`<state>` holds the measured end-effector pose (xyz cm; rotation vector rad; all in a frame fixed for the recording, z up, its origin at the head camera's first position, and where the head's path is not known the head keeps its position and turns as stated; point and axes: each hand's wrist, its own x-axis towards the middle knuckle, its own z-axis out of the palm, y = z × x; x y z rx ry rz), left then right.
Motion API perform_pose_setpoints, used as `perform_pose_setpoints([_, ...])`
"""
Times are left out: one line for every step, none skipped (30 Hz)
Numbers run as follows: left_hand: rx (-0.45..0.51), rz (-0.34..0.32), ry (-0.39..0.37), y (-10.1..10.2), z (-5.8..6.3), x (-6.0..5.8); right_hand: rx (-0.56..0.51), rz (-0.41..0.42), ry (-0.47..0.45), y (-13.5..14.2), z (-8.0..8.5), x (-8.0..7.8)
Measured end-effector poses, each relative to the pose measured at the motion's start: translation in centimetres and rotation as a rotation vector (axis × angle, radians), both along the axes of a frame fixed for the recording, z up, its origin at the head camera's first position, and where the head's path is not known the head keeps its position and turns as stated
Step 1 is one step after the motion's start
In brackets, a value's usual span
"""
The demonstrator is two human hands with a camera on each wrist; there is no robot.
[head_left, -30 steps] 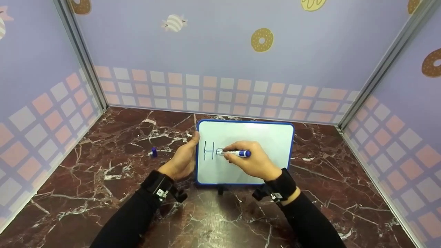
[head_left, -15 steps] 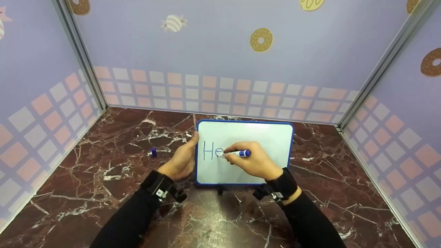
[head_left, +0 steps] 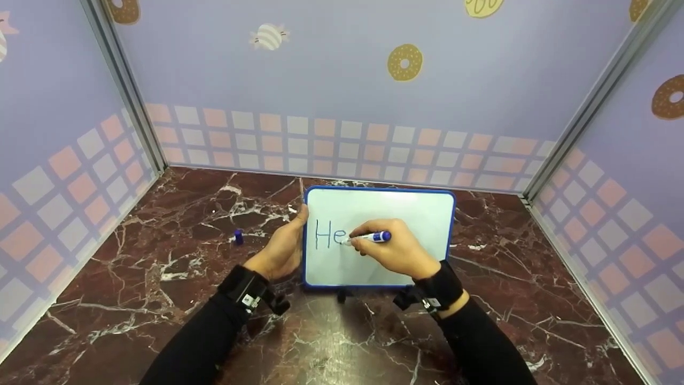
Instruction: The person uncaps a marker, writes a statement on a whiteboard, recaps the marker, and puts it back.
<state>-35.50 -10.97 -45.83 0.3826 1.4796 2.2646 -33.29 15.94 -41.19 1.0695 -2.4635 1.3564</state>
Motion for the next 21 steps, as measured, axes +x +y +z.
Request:
perform_pose_setpoints([-0.001,-0.002,0.002,-0.01,-0.01,-0.01,0.0,-0.004,-0.001,0.01,0.01,0.0])
perform_pose_setpoints([-0.002,-0.004,0.004,-0.02,-0.02,-0.03,0.0,-0.008,-0.005,0.03,0.02,0.01])
perform_pose_setpoints([-0.003,-0.005,0.004,-0.03,-0.02,-0.04,-0.002,-0.011,-0.011,0.04,0.02,0.02])
perform_pose_setpoints([-0.005,-0.005,0.005,-0.05,-0.03,-0.05,-0.003,-0.015,-0.016,0.05,0.02,0.03])
perform_pose_setpoints([-0.007,-0.006,0.006,-0.04,0.0,-0.05,-0.003,-0.018,-0.021,0.07,0.02,0.03])
perform_pose_setpoints([-0.005,-0.004,0.004,-0.03,0.03,-0.04,-0.004,-0.019,-0.022,0.07,0.03,0.03])
perform_pose_setpoints([-0.004,-0.001,0.002,-0.01,0.06,-0.03,-0.006,-0.019,-0.023,0.08,0.04,0.04])
perform_pose_setpoints([-0.003,0.002,0.001,0.0,0.09,-0.03,-0.007,-0.021,-0.022,0.07,0.05,0.03])
perform_pose_setpoints([-0.003,0.006,0.001,0.01,0.12,-0.02,-0.007,-0.022,-0.02,0.05,0.07,0.03])
perform_pose_setpoints([-0.002,0.009,0.002,0.03,0.15,-0.01,-0.007,-0.022,-0.017,0.05,0.08,0.03])
perform_pose_setpoints([-0.001,0.009,0.001,0.05,0.19,-0.01,-0.007,-0.023,-0.013,0.06,0.07,0.02])
perform_pose_setpoints([-0.001,0.011,0.001,0.06,0.21,0.0,-0.008,-0.024,-0.009,0.05,0.08,0.03])
perform_pose_setpoints([-0.001,0.013,0.0,0.08,0.23,0.0,-0.009,-0.023,-0.007,0.05,0.06,0.02])
perform_pose_setpoints([0.0,0.016,-0.002,0.09,0.24,0.01,-0.009,-0.021,-0.003,0.04,0.08,0.03])
perform_pose_setpoints([-0.001,0.019,-0.005,0.1,0.25,0.02,-0.012,-0.017,-0.002,0.04,0.09,0.04])
perform_pose_setpoints([-0.002,0.022,-0.008,0.11,0.25,0.03,-0.018,-0.01,-0.006,0.05,0.09,0.03])
perform_pose_setpoints([-0.003,0.024,-0.011,0.12,0.24,0.04,-0.027,-0.003,-0.013,0.06,0.1,0.04])
perform_pose_setpoints([-0.005,0.029,-0.014,0.12,0.24,0.06,-0.037,0.006,-0.021,0.08,0.12,0.05])
perform_pose_setpoints([-0.007,0.033,-0.018,0.13,0.25,0.08,-0.048,0.016,-0.03,0.11,0.14,0.06])
perform_pose_setpoints([-0.011,0.038,-0.019,0.11,0.26,0.1,-0.058,0.025,-0.038,0.13,0.18,0.06])
perform_pose_setpoints([-0.012,0.041,-0.02,0.1,0.25,0.09,-0.07,0.034,-0.045,0.17,0.2,0.05])
